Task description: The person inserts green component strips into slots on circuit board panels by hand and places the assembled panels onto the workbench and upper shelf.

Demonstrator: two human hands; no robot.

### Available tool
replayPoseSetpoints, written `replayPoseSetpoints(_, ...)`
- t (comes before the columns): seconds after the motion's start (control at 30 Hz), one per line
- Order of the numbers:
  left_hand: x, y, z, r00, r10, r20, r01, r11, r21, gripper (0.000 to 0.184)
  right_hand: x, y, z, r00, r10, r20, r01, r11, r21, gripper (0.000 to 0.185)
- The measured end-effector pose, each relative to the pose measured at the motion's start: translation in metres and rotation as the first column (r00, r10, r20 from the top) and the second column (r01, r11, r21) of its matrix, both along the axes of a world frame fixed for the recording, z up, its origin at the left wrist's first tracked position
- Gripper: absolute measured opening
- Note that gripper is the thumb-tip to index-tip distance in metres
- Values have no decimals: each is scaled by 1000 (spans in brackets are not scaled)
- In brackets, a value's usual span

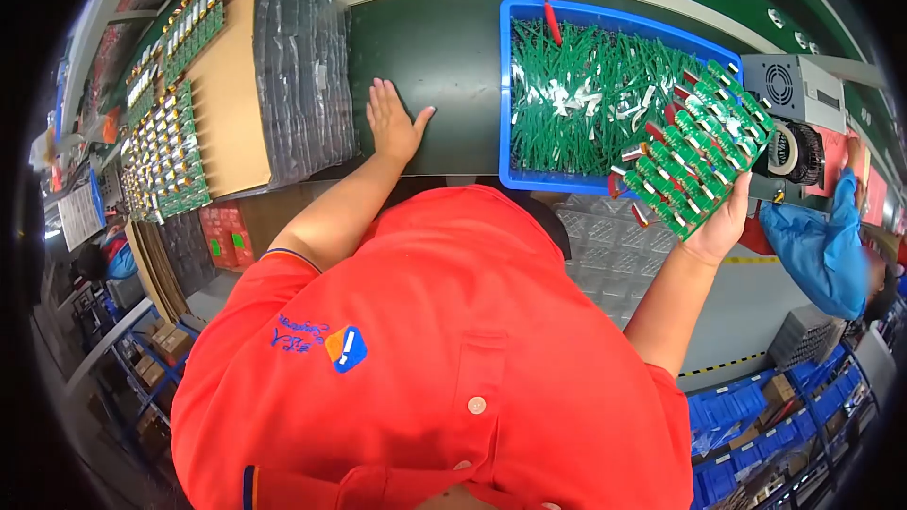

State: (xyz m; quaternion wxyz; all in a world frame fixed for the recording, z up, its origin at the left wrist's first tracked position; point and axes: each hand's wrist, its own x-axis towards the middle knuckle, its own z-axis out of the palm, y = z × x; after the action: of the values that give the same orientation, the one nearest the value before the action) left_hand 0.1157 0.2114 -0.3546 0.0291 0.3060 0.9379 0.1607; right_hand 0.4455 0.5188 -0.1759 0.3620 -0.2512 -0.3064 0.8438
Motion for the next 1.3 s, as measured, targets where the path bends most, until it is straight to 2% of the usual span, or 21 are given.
replayPoseSetpoints(0.03, 3, 1, -3, 1000, 4, -30, -6, 998, -58, 97, 0, 0, -1, 1000, 20, 2, -20, 1000, -4, 45)
replayPoseSetpoints(0.1, 0, 25, -7, 1000, 5, -9, -6, 1000, -30, 101, 2, 3, -1, 998, 63, -9, -63, 998, -26, 46)
replayPoseSetpoints(0.17, -2, 59, -1, 993, -110, 40, 104, 986, 128, 99, 4, 5, -2, 998, 58, 38, -57, 998, -37, 47)
replayPoseSetpoints(0.2, -3, 74, 3, 993, -108, 48, 101, 986, 132, 99, 4, 6, -3, 997, 58, 55, -56, 998, -33, 47)
replayPoseSetpoints(0.27, -2, 100, 7, 980, -200, -5, 199, 975, 96, 90, 4, 6, 1, 997, 59, 56, -57, 998, -38, 47)
replayPoseSetpoints(0.3, -1, 108, 4, 980, -198, 4, 196, 976, 98, 90, 4, 6, 2, 997, 62, 48, -59, 997, -45, 47)
replayPoseSetpoints(0.37, 2, 118, 0, 939, -342, -39, 344, 935, 85, 77, 9, 7, 5, 996, 69, 53, -67, 997, -43, 47)
replayPoseSetpoints(0.4, 7, 121, 1, 922, -388, -16, 387, 917, 100, 63, 12, 6, 7, 996, 73, 50, -71, 997, -37, 48)
replayPoseSetpoints(0.47, 8, 120, -7, 892, -451, 0, 448, 887, 112, 60, 14, 5, 10, 995, 89, 34, -87, 995, -48, 48)
replayPoseSetpoints(0.53, 9, 116, -12, 856, -517, 9, 512, 850, 125, 56, 18, 3, 6, 995, 33, 91, -28, 998, -51, 49)
replayPoseSetpoints(0.6, 14, 108, -11, 780, -621, 79, 593, 774, 222, 55, 23, 3, 1, 996, 19, 89, -14, 998, -65, 49)
replayPoseSetpoints(0.7, 35, 97, 9, 834, -548, 69, 537, 833, 135, 58, 24, 4, -3, 996, 34, 86, -28, 997, -70, 49)
replayPoseSetpoints(0.73, 44, 91, 13, 833, -549, 67, 538, 832, 136, 58, 23, 3, -2, 996, 32, 84, -27, 997, -67, 49)
replayPoseSetpoints(0.8, 63, 80, 13, 779, -619, 103, 622, 783, 0, 60, 20, 3, -1, 988, -25, 155, 34, 998, -55, 49)
replayPoseSetpoints(0.93, 62, 89, 7, 819, -570, 73, 573, 804, -157, 60, 14, 4, 0, 984, -23, 179, 37, 997, -72, 48)
replayPoseSetpoints(1.03, 49, 107, 0, 861, -508, -11, 502, 854, -140, 58, 10, 4, 2, 971, -68, 231, 81, 996, -45, 48)
replayPoseSetpoints(1.1, 41, 117, -5, 877, -480, -18, 478, 876, -62, 56, 12, 5, 3, 985, -6, 171, 19, 997, -70, 48)
replayPoseSetpoints(1.17, 36, 123, -12, 901, -431, -48, 433, 901, 22, 53, 11, 3, 5, 976, -37, 214, 47, 998, -43, 48)
replayPoseSetpoints(1.3, 23, 117, -16, 897, -441, -19, 441, 892, 103, 51, 15, 1, 5, 988, 2, 158, 7, 999, -53, 47)
